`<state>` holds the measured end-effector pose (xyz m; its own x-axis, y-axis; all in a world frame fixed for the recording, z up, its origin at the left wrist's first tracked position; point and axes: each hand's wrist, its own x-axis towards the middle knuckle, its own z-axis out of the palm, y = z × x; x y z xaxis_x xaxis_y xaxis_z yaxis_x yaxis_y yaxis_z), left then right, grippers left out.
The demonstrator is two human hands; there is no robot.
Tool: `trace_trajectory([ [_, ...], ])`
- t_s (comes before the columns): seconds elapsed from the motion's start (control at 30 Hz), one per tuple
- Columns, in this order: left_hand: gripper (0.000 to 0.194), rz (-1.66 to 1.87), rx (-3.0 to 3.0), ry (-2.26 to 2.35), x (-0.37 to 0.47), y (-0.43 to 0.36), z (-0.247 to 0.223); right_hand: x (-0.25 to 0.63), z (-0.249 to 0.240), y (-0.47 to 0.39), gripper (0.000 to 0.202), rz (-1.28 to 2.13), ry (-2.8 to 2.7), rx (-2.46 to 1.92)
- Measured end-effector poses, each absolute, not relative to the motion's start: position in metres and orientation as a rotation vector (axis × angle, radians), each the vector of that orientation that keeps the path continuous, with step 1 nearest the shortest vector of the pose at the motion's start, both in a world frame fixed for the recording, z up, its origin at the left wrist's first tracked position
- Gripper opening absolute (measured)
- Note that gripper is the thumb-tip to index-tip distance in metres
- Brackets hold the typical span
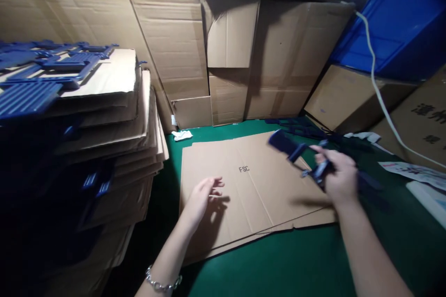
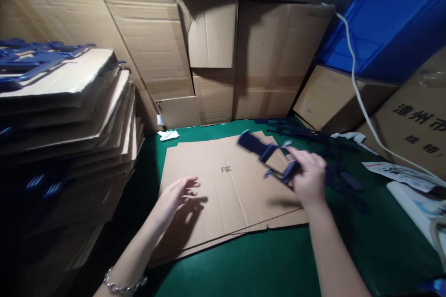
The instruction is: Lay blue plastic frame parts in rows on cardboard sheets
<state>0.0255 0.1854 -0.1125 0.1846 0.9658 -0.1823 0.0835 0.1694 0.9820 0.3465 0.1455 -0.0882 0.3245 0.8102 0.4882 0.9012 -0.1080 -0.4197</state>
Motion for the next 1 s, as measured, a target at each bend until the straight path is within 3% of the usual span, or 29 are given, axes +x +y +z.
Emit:
trace_trajectory([
  [0.1, 0.06, 0.858, 1.06, 0.991, 0.033, 0.185, -0.109, 0.294, -0.098, 0.158, 0.047, 0.064, -2.03, -1.629],
  [0.23, 0.048, 0.452, 1.22, 0.925, 0.024, 0.178, -0.107, 0.257, -0.117, 0.165, 0.054, 0.366, -2.3, -1.447],
  [0.33, 0.049, 0.33, 1.197, 0.964, 0.014, 0.177, -0.109, 0.264, -0.126, 0.164, 0.05, 0.353, -2.052, -1.369],
  [0.5, 0.053, 0.826, 1.201, 1.185, 0.006, 0.184, -0.106, 0.298, -0.126, 0.158, 0.023, 0.214, -1.253, -1.247],
  [0.63, 0.044, 1.105, 1.289, 1.484, -0.001, 0.188, -0.104, 0.323, -0.116, 0.16, 0.027, 0.304, -0.836, -1.215],
  [0.73, 0.03, 1.284, 1.688, 1.708, -0.005, 0.189, -0.115, 0.344, -0.115, 0.163, 0.024, 0.388, -0.708, -1.18],
  [0.83, 0.034, 1.215, 2.155, 1.775, -0.006, 0.19, -0.135, 0.362, -0.122, 0.167, 0.019, 0.603, -0.571, -1.17],
  [1.0, 0.038, 0.748, 2.324, 1.93, 0.004, 0.188, -0.158, 0.368, -0.135, 0.174, 0.027, 0.827, -0.647, -1.2],
])
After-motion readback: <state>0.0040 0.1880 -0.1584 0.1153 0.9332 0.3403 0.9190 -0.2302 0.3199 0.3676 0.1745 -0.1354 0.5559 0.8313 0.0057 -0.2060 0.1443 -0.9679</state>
